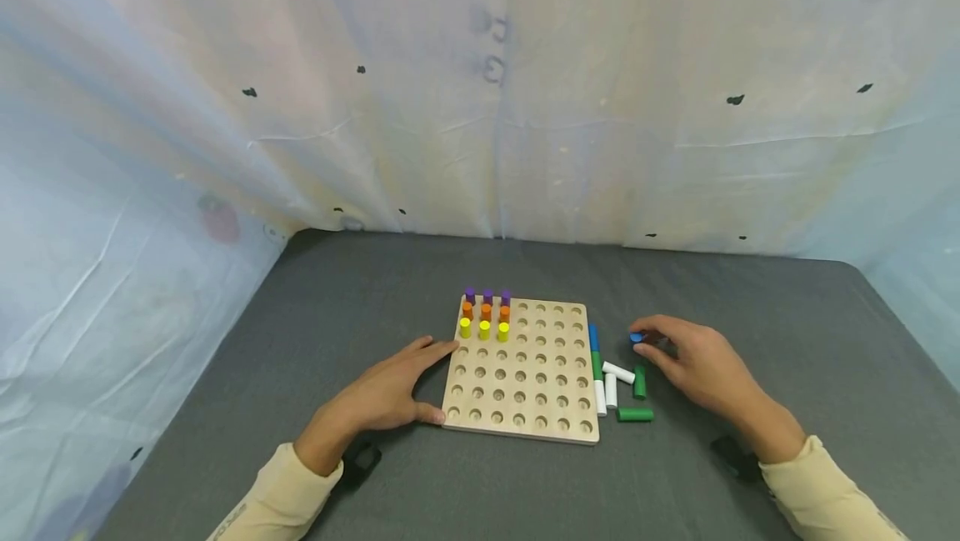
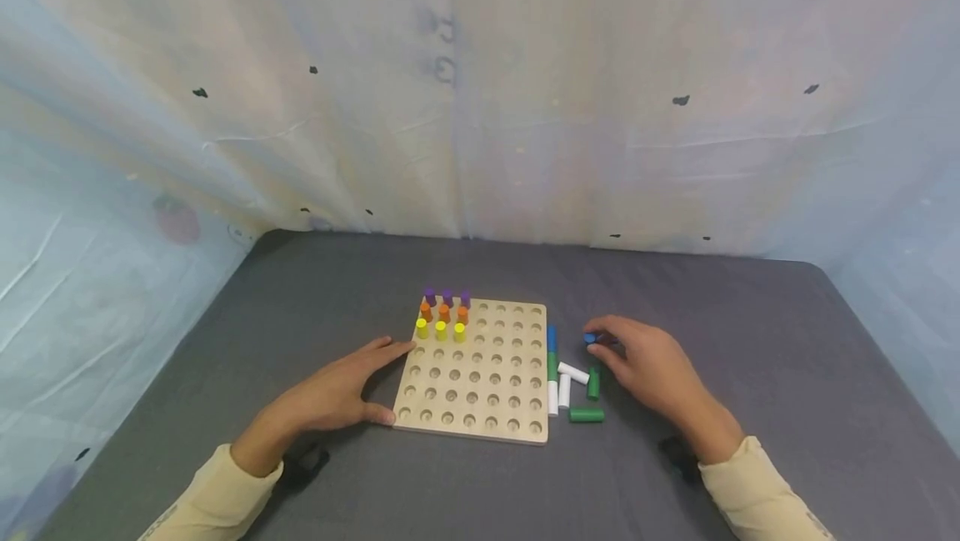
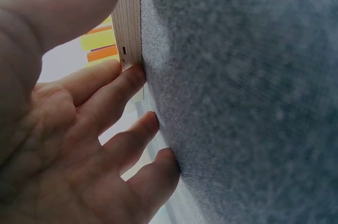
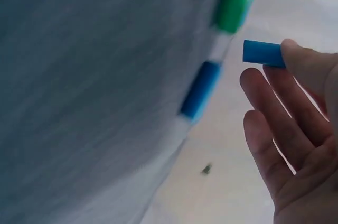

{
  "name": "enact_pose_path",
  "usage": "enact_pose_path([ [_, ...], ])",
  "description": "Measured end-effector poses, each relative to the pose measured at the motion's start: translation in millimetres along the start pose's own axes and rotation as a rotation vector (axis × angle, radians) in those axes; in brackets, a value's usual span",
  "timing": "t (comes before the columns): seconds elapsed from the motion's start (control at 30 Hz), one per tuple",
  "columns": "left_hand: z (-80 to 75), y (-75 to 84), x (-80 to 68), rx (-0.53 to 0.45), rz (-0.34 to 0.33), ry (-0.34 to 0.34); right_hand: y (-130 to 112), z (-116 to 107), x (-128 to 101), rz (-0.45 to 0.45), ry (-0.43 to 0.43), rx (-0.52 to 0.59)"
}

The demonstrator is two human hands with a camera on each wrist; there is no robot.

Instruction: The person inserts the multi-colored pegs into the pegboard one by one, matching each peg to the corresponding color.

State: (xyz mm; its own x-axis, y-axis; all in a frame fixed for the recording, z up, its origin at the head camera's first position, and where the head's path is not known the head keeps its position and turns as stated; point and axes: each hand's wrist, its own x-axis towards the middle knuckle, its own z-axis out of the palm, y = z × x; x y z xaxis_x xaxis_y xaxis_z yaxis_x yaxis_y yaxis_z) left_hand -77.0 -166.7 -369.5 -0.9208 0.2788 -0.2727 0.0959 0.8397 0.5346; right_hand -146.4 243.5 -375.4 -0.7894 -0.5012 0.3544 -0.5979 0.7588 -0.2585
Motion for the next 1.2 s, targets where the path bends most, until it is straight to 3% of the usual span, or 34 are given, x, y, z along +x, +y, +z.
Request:
enact_pose_path([
  [0.2,0.2,-1.4,3.3,-0.003,-0.014,-0.021,-31,-6,19,-0.019,-0.055,0.062],
  [0.4,-6.5,-6.0,3.4,-0.012,-0.001,-0.028,-69,-4,47,-0.107,-0.09,0.142],
  [0.7,-9.1,-3.6,-2.8,0.045,-0.016,0.029,-116,10,81,-0.184,-0.146,0.29],
  [0.87,-8.9,-3.1,-4.6,0.072,0.015,0.056,-131,23,93,-0.182,-0.209,0.378],
  [1.2,-11.6,-4.4,-2.5,0.057,0.046,0.046,-150,45,110,-0.209,-0.303,0.278],
])
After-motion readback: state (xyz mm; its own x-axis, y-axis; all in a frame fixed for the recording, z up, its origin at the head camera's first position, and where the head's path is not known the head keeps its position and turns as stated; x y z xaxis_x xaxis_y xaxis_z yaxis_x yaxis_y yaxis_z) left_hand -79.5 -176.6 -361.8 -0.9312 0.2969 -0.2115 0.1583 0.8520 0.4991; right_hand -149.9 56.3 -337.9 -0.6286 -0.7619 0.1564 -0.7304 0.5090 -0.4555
